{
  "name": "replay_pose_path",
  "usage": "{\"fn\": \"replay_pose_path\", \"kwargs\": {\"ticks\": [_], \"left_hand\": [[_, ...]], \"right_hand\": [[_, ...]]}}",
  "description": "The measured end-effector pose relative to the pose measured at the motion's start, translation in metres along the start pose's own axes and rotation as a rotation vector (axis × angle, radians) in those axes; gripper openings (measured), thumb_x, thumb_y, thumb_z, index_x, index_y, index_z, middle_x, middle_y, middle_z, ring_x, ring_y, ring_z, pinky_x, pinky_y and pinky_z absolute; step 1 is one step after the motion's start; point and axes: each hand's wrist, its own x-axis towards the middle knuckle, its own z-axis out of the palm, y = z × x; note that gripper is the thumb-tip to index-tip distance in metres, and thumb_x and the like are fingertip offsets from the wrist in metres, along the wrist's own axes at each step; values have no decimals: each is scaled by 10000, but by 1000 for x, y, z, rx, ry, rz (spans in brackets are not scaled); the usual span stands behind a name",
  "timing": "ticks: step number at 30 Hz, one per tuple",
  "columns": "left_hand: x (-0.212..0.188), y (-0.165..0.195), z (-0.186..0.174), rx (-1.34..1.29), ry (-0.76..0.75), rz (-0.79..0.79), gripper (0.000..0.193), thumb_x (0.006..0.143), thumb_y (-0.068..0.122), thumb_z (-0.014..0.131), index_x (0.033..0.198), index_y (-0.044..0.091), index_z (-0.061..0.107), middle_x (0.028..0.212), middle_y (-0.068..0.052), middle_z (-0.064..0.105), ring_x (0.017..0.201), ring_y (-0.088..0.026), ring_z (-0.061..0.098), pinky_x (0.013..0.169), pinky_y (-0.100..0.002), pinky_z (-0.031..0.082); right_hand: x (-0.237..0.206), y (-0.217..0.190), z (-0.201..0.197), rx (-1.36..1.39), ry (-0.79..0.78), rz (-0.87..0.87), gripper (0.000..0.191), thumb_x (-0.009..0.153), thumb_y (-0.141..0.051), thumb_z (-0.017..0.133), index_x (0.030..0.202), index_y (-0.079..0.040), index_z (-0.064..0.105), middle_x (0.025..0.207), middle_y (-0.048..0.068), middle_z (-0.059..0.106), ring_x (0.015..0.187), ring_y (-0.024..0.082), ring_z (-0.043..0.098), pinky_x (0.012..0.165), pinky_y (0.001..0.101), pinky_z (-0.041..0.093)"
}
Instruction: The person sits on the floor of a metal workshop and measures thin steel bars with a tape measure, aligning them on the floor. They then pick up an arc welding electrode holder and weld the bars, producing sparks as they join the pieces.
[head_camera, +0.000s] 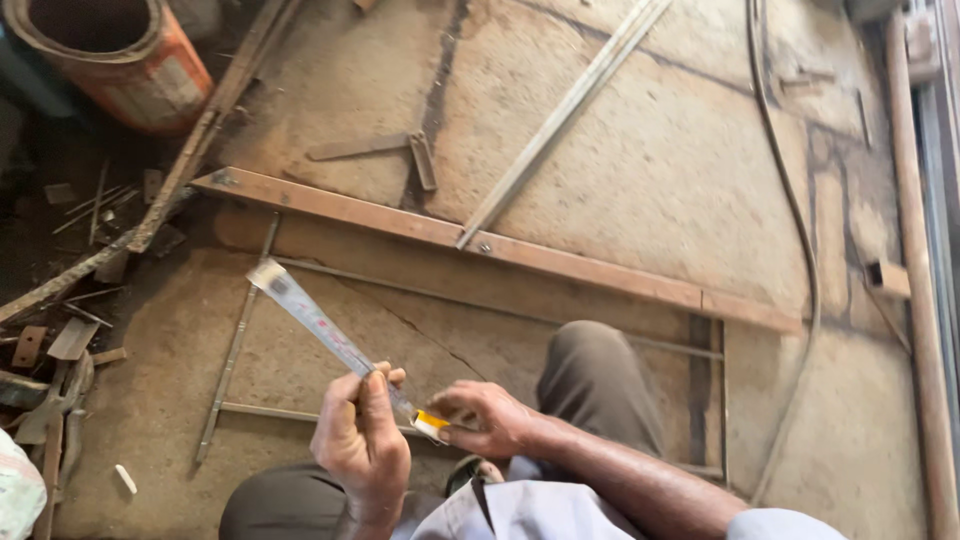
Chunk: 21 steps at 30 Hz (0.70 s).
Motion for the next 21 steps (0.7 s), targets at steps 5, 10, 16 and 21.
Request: {"fn": "replay_pose_path", "kwargs": {"ticks": [5, 10, 16, 21], "left_hand": [[-13, 22, 33, -133, -47, -13, 90, 1070, 3, 574, 1120, -59, 616, 1017, -124, 699, 866, -170, 717, 816, -308, 627], [-62, 45, 82, -242, -260, -37, 98, 1144, -20, 532, 1219, -52, 584, 1093, -145, 673, 904, -189, 705, 846, -340, 641], [-57, 58, 105, -276, -241, 352, 60, 1164, -78, 536, 1113, -55, 558, 1010, -140, 647, 788, -221, 731, 690, -364, 663], [-47, 62, 92, -94, -287, 519, 173, 1165, -98, 558, 993, -80, 548, 908, -126, 603, 701, -201, 654, 619, -323, 590]], "right_hand": [[-60, -7, 14, 59, 149, -143, 755, 854, -352, 816, 1452, -18, 498, 1290, 203, 633, 1199, 374, 648, 981, 452, 546], [-96, 5, 29, -86, 432, -123, 689, 841, -219, 782, 1435, -35, 484, 1198, 220, 629, 1072, 420, 653, 882, 461, 548], [-128, 25, 21, 177, 710, -103, 414, 911, -115, 641, 1314, -45, 577, 1118, 138, 711, 1042, 281, 718, 913, 378, 572], [-162, 25, 7, 949, 574, -195, 457, 932, -108, 580, 1376, -2, 594, 1098, 134, 662, 1030, 211, 615, 938, 341, 512]]}}
